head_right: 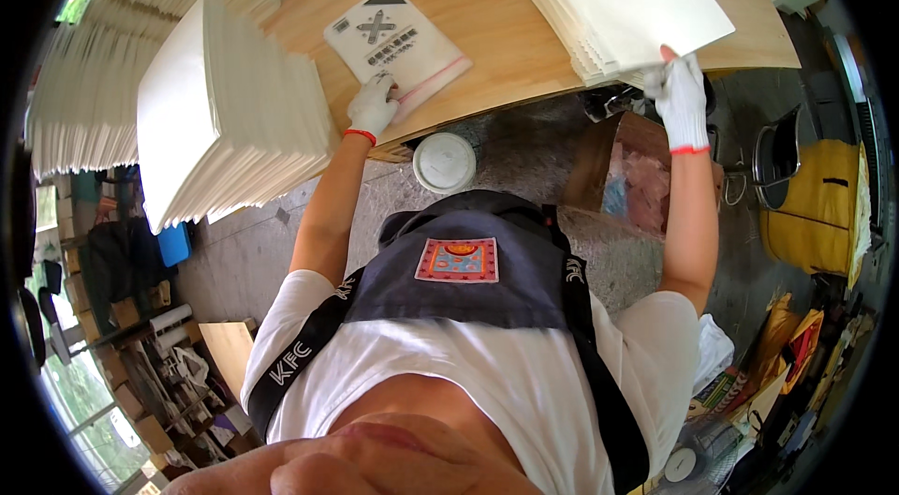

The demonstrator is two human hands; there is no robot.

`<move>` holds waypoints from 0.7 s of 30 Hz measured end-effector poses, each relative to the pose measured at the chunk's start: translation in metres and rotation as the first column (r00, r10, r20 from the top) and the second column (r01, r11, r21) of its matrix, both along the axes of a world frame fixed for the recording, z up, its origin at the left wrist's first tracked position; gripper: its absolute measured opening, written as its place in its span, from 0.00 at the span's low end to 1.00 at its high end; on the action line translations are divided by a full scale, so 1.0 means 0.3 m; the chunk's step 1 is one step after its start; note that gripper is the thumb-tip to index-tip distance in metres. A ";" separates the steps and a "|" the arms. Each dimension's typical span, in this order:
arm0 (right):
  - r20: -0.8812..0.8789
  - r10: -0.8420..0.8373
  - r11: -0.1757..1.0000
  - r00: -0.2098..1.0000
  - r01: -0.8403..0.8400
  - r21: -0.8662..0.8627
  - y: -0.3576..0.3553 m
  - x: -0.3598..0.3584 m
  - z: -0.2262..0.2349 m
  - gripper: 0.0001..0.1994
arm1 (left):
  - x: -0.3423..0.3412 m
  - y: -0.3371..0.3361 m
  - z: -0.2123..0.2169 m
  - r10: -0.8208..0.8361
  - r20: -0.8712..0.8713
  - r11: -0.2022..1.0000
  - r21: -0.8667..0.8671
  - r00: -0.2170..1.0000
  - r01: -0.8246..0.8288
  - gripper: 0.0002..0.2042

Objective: The person repeatedly picks up a single sheet of white paper from a large stack on the left side of the table and places it onto a growing stack on the right side. The person wears white gloves and a dark apron while performing this repetitive sorting task.

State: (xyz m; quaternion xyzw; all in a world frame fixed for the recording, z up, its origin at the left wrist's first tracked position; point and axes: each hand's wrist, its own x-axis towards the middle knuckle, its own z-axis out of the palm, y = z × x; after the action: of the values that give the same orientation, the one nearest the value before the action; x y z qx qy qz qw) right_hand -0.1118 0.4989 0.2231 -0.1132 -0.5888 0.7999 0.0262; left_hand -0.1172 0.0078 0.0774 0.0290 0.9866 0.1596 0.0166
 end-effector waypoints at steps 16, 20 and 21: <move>0.339 0.609 0.730 0.717 -0.340 -0.593 -0.431 0.233 -0.386 0.16 | -0.041 0.018 -0.008 0.094 -0.032 0.992 -0.086 0.995 -0.096 0.12; 0.405 0.378 0.851 0.832 -0.139 -0.507 -0.489 0.220 -0.502 0.12 | -0.025 0.001 0.008 0.118 -0.062 0.991 -0.054 0.991 -0.121 0.13; 0.437 0.311 0.869 0.844 -0.067 -0.490 -0.505 0.217 -0.512 0.11 | -0.027 0.000 0.010 0.118 -0.110 0.993 -0.019 0.987 -0.120 0.13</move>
State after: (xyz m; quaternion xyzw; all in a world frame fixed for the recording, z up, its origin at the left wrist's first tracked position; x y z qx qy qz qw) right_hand -0.0468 0.3473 0.0695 -0.2597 -0.3789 0.8562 -0.2366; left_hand -0.1254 0.0077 0.0803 -0.0215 0.9880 0.1460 -0.0465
